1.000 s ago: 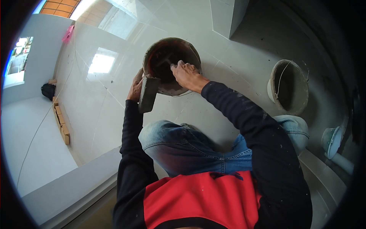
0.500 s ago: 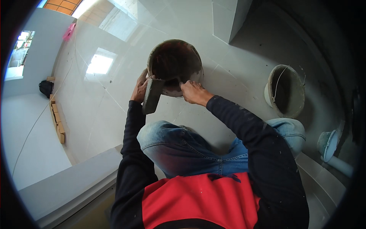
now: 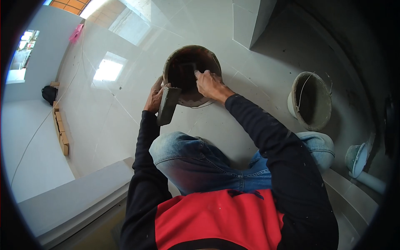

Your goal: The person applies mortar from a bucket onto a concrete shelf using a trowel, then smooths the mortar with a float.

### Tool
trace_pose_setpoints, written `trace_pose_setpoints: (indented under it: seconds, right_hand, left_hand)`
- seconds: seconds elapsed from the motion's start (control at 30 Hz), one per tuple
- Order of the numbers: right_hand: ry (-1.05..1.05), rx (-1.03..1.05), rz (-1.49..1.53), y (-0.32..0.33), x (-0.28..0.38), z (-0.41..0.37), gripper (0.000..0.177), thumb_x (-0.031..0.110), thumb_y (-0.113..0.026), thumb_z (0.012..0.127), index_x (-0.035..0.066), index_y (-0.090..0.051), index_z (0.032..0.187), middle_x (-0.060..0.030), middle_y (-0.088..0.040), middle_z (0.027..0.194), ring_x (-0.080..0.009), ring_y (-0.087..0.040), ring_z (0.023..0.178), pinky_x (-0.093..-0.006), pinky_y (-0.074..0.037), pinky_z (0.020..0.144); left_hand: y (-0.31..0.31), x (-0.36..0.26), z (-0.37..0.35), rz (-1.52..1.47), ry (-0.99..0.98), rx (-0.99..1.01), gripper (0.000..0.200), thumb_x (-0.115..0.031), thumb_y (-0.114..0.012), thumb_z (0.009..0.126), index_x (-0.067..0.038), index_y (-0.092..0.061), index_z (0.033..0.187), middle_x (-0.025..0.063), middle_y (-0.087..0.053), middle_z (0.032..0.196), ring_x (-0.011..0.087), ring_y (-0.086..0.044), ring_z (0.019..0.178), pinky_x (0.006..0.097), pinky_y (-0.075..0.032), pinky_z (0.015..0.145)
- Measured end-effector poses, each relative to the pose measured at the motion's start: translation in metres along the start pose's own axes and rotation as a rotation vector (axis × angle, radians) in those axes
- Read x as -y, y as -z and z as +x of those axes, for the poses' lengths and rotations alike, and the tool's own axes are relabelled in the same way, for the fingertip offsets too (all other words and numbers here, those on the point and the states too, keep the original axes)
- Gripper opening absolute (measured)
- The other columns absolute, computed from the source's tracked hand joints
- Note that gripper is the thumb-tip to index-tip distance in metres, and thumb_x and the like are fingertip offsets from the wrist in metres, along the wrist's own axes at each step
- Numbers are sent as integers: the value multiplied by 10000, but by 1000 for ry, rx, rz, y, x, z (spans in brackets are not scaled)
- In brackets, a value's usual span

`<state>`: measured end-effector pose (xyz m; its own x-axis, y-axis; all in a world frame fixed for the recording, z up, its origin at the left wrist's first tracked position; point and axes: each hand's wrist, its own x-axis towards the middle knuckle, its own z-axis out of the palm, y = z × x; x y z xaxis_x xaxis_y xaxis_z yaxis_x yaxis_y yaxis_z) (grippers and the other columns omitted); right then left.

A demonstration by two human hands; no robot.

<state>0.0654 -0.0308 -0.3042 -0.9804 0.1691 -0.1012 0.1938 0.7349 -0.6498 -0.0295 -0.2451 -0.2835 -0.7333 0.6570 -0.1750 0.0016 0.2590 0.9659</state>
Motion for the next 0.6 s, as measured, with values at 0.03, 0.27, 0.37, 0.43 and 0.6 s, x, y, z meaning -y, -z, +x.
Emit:
trace_pose_setpoints:
  seconds: [0.03,0.27,0.37,0.43,0.6]
  right_hand:
    - [8,3,-30,-14,-8,3,263,81,-521,832,-48,-599,1048,-332,-620,946,-453,-633,921,-479,-525,800]
    - [60,7,-72,-11,-1,-15,227,85,-440,876,-36,-605,977,-309,-610,901,-442,-640,849,-503,-521,767]
    - [64,-36,-64,-29,-10,-8,237,91,-426,878,-35,-611,956,-297,-613,902,-450,-637,838,-499,-518,765]
    - [136,45,-103,-39,-20,-20,238,85,-426,876,-43,-608,960,-302,-607,911,-457,-632,838,-496,-515,767]
    - [70,31,-30,-22,-20,-7,251,110,-474,869,-50,-587,1026,-333,-621,866,-468,-632,835,-501,-522,728]
  left_hand:
    - [-1,-1,-1,25,-36,26,507,-274,-543,956,-37,-396,1379,131,-652,1028,134,-616,860,283,-493,723]
    - [-1,-4,3,22,21,6,525,-298,-541,959,-39,-380,1387,136,-651,1017,138,-613,853,285,-487,735]
    - [-1,-2,3,24,-51,39,536,-301,-544,956,-45,-371,1394,138,-660,1003,139,-617,844,285,-487,739]
    - [1,-1,5,26,-33,8,536,-301,-544,956,-46,-371,1394,141,-659,1008,139,-616,847,286,-486,743]
    - [-2,-2,4,-13,16,-6,528,-294,-538,956,-47,-374,1393,144,-659,1013,139,-615,838,286,-484,736]
